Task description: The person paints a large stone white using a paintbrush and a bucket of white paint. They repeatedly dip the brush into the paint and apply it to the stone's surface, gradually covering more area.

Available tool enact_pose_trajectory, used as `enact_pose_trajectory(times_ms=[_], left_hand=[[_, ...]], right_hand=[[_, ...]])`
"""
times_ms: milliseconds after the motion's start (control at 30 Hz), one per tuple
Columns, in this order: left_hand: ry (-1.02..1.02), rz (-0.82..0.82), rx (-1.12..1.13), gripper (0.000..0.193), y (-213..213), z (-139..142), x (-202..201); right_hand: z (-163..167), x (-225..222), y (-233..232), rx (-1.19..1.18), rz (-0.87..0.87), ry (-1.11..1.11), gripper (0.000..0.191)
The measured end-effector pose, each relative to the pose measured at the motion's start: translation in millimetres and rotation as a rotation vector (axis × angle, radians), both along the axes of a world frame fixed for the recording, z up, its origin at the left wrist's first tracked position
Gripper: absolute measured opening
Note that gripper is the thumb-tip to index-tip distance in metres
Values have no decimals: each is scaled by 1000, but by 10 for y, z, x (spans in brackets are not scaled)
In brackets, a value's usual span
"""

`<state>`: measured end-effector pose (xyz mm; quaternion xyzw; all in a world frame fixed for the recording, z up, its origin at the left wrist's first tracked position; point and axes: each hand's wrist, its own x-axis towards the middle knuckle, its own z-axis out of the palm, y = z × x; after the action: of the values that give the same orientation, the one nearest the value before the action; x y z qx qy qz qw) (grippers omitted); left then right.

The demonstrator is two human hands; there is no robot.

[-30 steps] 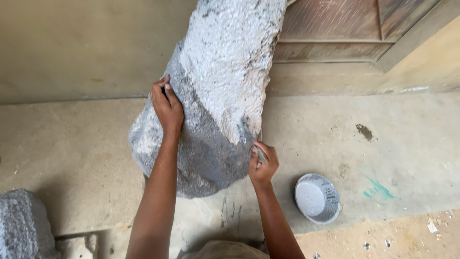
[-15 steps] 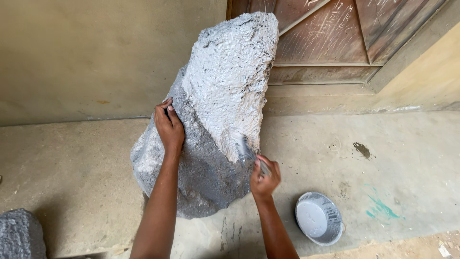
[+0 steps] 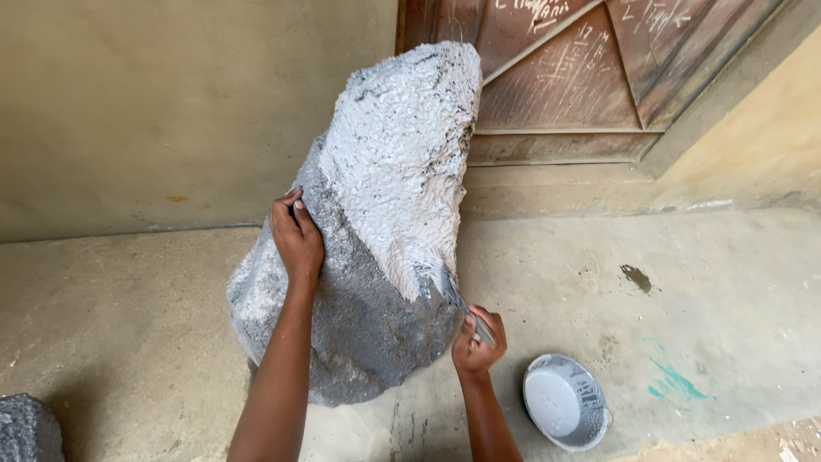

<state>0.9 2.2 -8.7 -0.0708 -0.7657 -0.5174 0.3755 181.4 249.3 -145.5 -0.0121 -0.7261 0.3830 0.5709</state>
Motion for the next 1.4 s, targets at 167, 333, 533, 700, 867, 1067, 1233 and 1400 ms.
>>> enact_pose_trajectory(times_ms=[167,333,533,700,867,1067,1233,1400], left_hand=[[-23,-9,18,19,3,10,-13],[-33,-13,26,19,7,11,-14],[-25,-9,18,22,-1,0,-16],[-18,-1,-8,24,-2,-11,-23],[-45,-6,19,24,-12,-6,-25],[-27,-3,6,23,-24,-2,-39],[-12,0,12,22,-21,-7,-37],[-10,6,-1,22,-23,-1,-40]], right_hand=[[-33,-11,-89,104,52,-110,16],[-97,-4,-253,-246,146,-439,23],[-96,51,-212,-51,70,-348,20],[-145,78,-96,-65,-13,-238,18],[-131,75,-6,-30,-13,-98,17],[-20,38,-80,40,-6,-111,17],[41,65,-170,-43,-19,-159,17],[106,90,-81,-11,-45,-243,15]])
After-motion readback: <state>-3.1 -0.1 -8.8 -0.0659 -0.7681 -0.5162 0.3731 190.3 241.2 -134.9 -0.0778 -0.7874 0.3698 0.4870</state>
